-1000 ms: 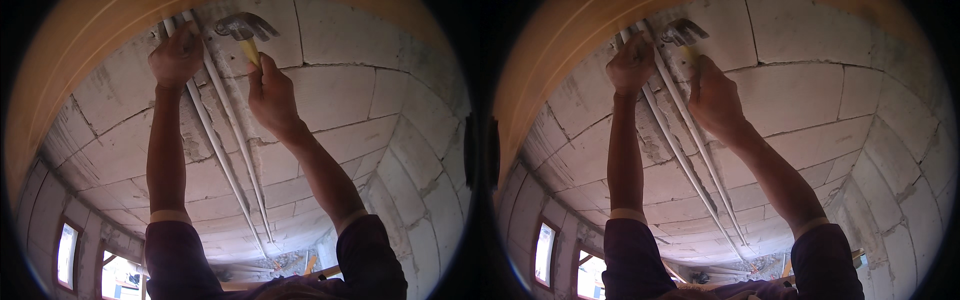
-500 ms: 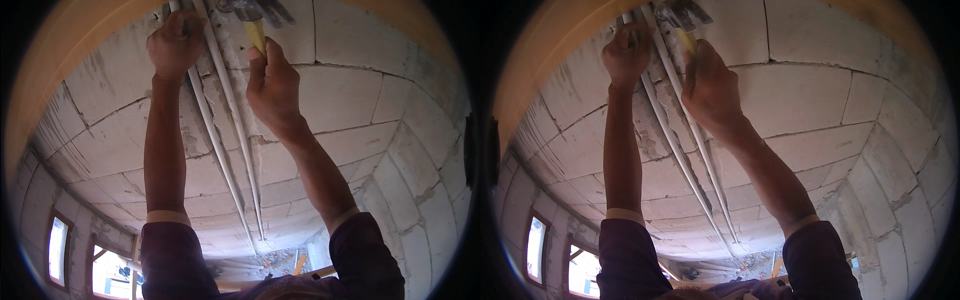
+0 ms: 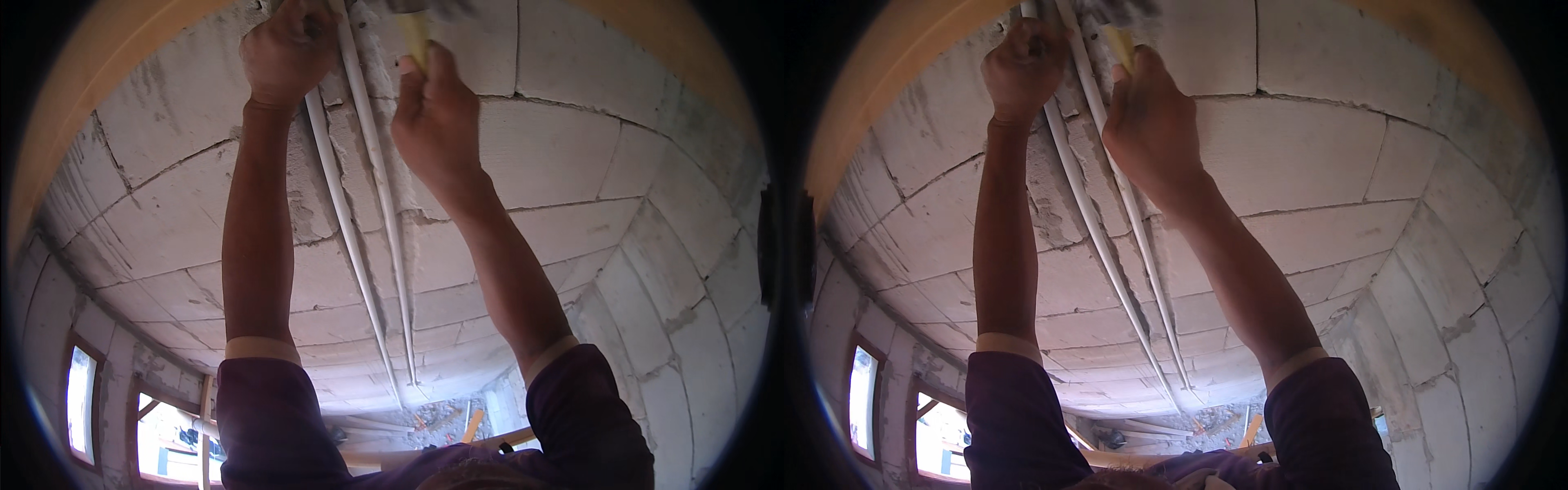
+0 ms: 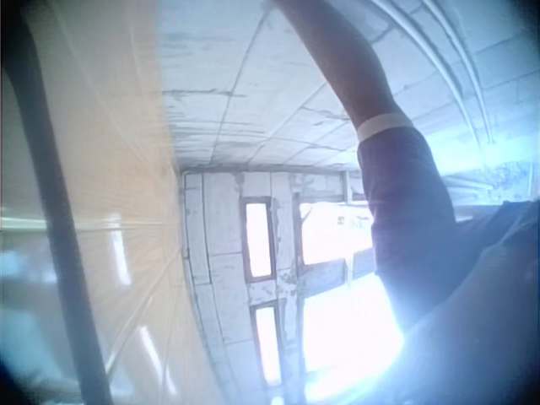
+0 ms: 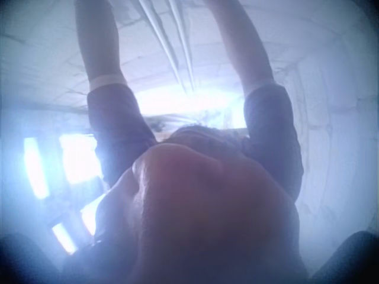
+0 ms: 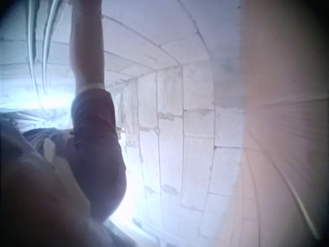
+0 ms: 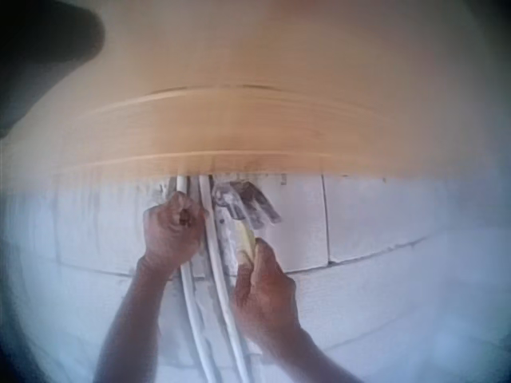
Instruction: The person secures white pipes to a concrete ceiling using a hammer and nails. They repeatedly position the pipes, place nails, and hammer them into the ceiling surface to fasten the pipes in place.
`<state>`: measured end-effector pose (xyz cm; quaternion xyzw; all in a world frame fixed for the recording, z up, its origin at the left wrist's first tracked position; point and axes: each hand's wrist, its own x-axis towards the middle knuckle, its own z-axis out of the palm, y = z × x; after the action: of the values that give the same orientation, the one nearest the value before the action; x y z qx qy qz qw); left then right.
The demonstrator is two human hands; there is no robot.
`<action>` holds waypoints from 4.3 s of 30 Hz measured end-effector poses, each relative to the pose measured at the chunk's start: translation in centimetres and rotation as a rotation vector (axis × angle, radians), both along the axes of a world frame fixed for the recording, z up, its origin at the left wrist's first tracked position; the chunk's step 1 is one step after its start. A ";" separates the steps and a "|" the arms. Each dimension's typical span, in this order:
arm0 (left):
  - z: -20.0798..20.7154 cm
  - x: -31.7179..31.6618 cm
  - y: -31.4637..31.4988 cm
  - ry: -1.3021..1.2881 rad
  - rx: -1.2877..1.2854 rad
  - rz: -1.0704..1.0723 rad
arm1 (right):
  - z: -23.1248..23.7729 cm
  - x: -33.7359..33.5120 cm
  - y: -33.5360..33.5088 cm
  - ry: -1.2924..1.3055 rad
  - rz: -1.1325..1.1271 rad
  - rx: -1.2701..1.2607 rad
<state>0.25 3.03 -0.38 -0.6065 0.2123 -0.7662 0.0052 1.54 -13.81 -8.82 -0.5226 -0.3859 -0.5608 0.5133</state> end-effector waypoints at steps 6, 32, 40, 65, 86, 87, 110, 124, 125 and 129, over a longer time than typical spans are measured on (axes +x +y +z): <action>-0.1 0.3 1.0 -0.024 0.010 -0.052 | 0.8 -1.6 -0.7 0.105 0.003 -0.086; -0.4 -0.1 0.4 -0.026 -0.164 -0.269 | -0.2 -0.3 0.5 0.016 0.074 -0.059; -0.4 -0.3 0.5 -0.050 -0.186 -0.216 | 0.2 -0.5 0.1 0.048 0.064 -0.040; -0.2 -0.1 0.7 -0.103 -0.166 -0.255 | 0.6 0.5 0.8 0.098 0.077 -0.074; 0.0 -0.2 0.8 -0.080 -0.213 -0.293 | 0.6 1.6 1.5 0.184 0.047 -0.159; -0.1 -0.1 0.6 -0.087 -0.209 -0.284 | 0.8 1.9 1.4 0.212 0.018 -0.196; -0.3 -0.2 0.8 -0.031 -0.266 -0.327 | 0.7 -0.9 0.9 0.326 0.251 -0.086; -0.2 -0.3 0.7 -0.031 -0.294 -0.404 | 0.3 0.4 1.1 0.308 0.180 -0.173; -0.1 -0.4 0.7 -0.052 -0.292 -0.408 | 0.2 0.5 1.1 0.274 0.112 -0.199; 0.1 -0.6 0.8 -0.107 -0.273 -0.453 | 0.3 -0.5 0.8 -0.013 -0.127 -0.175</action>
<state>-0.39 3.84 -0.28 -0.4974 0.2364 -0.8003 -0.2370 1.09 -13.02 -8.54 -0.5851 -0.4029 -0.5598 0.4266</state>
